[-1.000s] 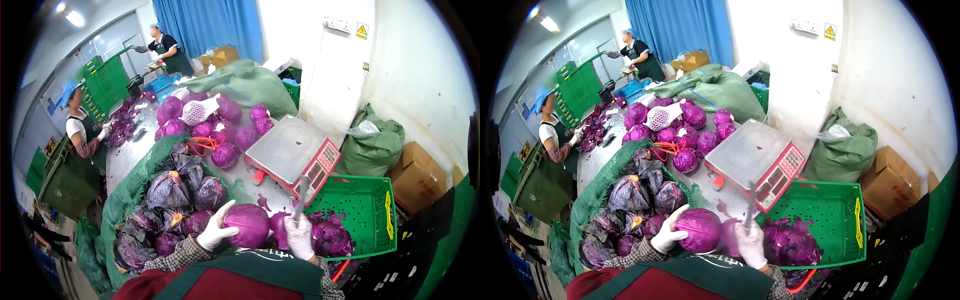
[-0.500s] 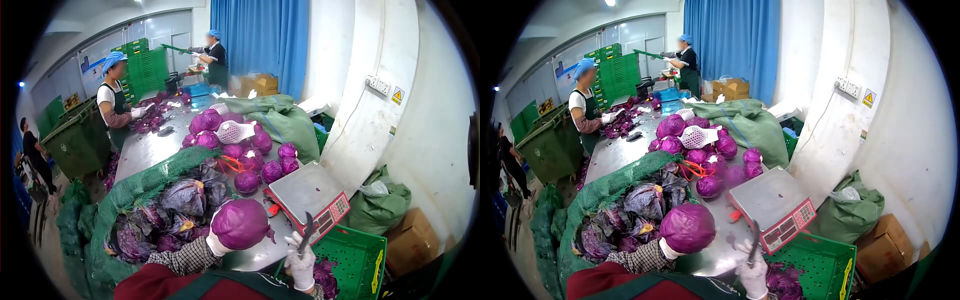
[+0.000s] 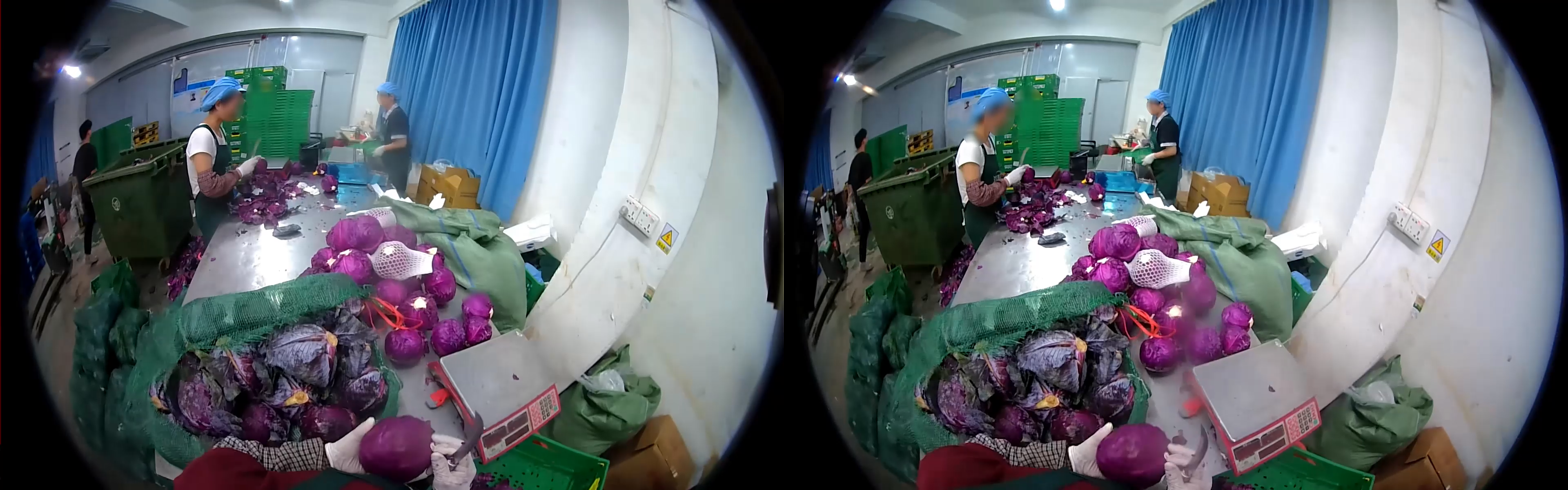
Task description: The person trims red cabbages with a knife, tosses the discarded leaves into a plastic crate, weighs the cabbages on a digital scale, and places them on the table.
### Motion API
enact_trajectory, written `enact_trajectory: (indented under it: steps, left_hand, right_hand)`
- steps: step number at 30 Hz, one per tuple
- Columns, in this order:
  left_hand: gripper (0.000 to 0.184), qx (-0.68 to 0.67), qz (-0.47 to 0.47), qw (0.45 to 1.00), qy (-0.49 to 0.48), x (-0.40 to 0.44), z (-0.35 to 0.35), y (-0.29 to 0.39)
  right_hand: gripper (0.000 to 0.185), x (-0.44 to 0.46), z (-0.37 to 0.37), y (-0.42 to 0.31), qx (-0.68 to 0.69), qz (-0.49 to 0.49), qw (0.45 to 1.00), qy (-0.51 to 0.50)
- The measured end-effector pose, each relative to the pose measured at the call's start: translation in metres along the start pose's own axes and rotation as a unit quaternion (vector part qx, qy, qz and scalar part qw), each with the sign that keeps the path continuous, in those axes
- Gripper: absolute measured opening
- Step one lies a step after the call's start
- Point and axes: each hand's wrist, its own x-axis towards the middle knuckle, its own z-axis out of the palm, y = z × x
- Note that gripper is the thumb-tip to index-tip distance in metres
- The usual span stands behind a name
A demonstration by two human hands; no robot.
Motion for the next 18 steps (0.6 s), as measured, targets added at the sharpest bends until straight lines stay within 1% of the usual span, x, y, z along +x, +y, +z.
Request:
enact_trajectory:
  steps: [1,2,3,4,6,7,8,9,10,11,12,13,14,16,17,18]
  left_hand:
    - [0.069,0.087,0.010,0.989,0.116,-0.003,-0.008,0.003]
    - [0.067,0.172,0.021,0.958,0.230,-0.005,-0.016,0.007]
    - [0.067,0.156,0.025,0.967,0.199,-0.006,-0.033,0.012]
    - [0.067,0.142,0.030,0.975,0.167,-0.007,-0.052,0.018]
    - [0.068,0.111,0.021,0.990,0.085,-0.001,-0.057,0.030]
    - [0.069,0.093,0.010,0.995,0.035,0.005,-0.052,0.035]
    - [0.070,0.075,0.001,0.997,-0.015,0.011,-0.043,0.042]
    - [0.080,0.278,0.128,0.946,0.110,0.030,0.059,0.016]
    - [0.086,0.225,0.153,0.960,0.066,0.036,0.058,0.034]
    - [0.091,0.237,0.215,0.946,0.049,0.039,0.077,0.056]
    - [0.096,0.248,0.278,0.927,0.032,0.041,0.097,0.077]
    - [0.102,0.257,0.338,0.905,0.016,0.044,0.117,0.098]
    - [0.097,0.314,0.386,0.867,0.032,0.044,0.150,0.113]
    - [0.086,0.418,0.474,0.770,0.087,0.045,0.215,0.144]
    - [0.076,0.412,0.503,0.756,0.077,0.039,0.229,0.179]
    - [0.069,0.471,0.562,0.666,0.138,0.038,0.246,0.206]
  right_hand:
    - [0.019,0.001,-0.004,0.003,-0.014,0.034,0.999,0.007]
    - [0.016,0.003,-0.008,0.005,-0.028,0.068,0.997,0.014]
    - [0.014,0.004,-0.012,0.010,-0.040,0.101,0.994,0.018]
    - [0.014,0.003,-0.017,0.034,-0.137,0.023,0.989,0.042]
    - [0.020,0.014,-0.031,0.042,-0.304,-0.062,0.951,-0.015]
    - [0.026,0.016,-0.039,0.050,-0.353,-0.078,0.932,-0.041]
    - [0.028,0.015,-0.045,0.062,-0.394,-0.106,0.911,-0.056]
    - [0.027,0.006,-0.051,0.083,-0.419,-0.116,0.897,-0.086]
    - [0.026,0.001,-0.057,0.100,-0.443,-0.127,0.880,-0.116]
    - [0.025,0.002,-0.044,0.092,-0.234,0.015,0.970,-0.057]
    - [0.033,0.008,-0.037,0.082,-0.271,-0.116,0.955,-0.036]
    - [0.033,0.018,-0.030,0.074,-0.250,-0.092,0.963,-0.043]
    - [0.033,0.022,-0.024,0.075,-0.229,-0.054,0.971,-0.052]
    - [0.033,0.036,-0.017,0.076,-0.194,0.007,0.978,-0.075]
    - [0.033,0.043,-0.014,0.079,-0.183,0.030,0.979,-0.085]
    - [0.033,0.049,-0.010,0.084,-0.175,0.048,0.979,-0.092]
